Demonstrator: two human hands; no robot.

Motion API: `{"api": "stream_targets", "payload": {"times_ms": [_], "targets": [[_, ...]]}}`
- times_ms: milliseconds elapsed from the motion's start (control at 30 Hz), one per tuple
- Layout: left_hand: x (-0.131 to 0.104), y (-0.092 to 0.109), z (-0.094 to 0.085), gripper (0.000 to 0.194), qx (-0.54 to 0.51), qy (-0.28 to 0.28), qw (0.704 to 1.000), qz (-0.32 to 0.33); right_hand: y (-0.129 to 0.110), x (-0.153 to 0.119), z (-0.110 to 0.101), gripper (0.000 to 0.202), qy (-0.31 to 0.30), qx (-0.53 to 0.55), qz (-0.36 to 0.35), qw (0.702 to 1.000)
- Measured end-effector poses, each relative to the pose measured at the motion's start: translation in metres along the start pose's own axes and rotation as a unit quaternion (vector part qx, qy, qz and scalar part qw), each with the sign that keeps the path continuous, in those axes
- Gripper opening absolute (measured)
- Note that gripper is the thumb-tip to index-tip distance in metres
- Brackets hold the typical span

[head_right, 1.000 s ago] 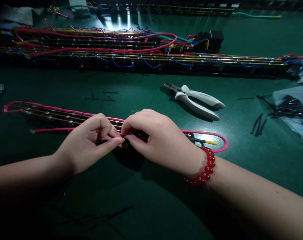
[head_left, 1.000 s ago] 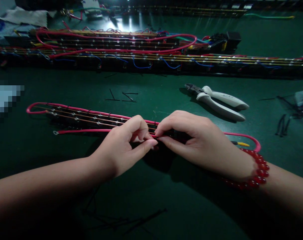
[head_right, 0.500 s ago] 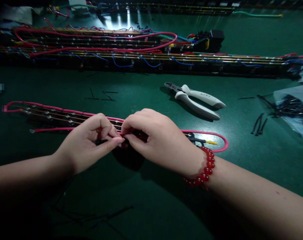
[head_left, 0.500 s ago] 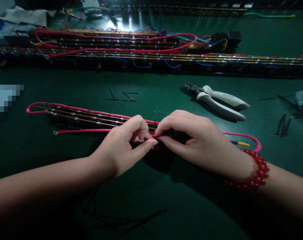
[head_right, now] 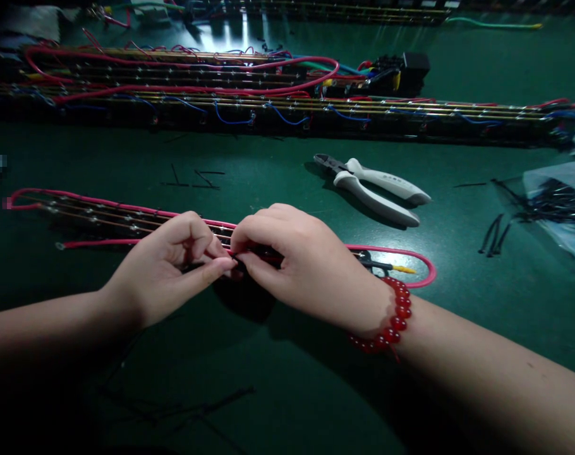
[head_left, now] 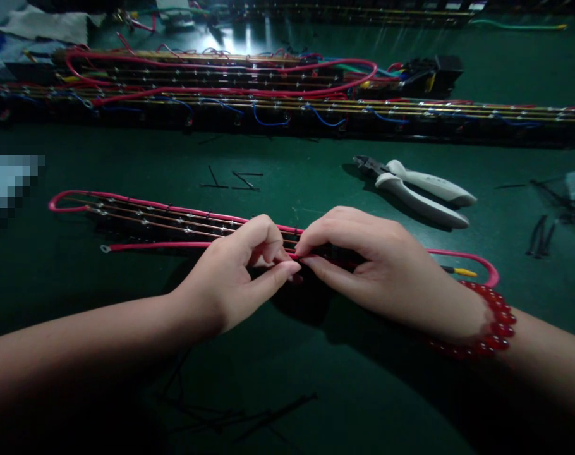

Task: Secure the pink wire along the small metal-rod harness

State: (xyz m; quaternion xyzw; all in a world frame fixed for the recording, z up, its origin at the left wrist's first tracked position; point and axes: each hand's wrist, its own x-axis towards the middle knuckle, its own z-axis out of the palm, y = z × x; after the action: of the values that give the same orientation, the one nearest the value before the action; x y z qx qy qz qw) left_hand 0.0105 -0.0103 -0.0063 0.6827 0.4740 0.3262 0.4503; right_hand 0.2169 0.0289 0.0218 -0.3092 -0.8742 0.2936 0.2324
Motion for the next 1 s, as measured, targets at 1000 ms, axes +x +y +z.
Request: {"api": "stream_targets", "payload": {"times_ms": [1000], "targets": [[0.0012, 0.0009, -0.0026, 0.019, 0.011, -0.014, 0.999, 0.038, -0.0011, 0.0, -0.0006, 0.009, -0.001, -0.01, 0.018, 1.0]]}}
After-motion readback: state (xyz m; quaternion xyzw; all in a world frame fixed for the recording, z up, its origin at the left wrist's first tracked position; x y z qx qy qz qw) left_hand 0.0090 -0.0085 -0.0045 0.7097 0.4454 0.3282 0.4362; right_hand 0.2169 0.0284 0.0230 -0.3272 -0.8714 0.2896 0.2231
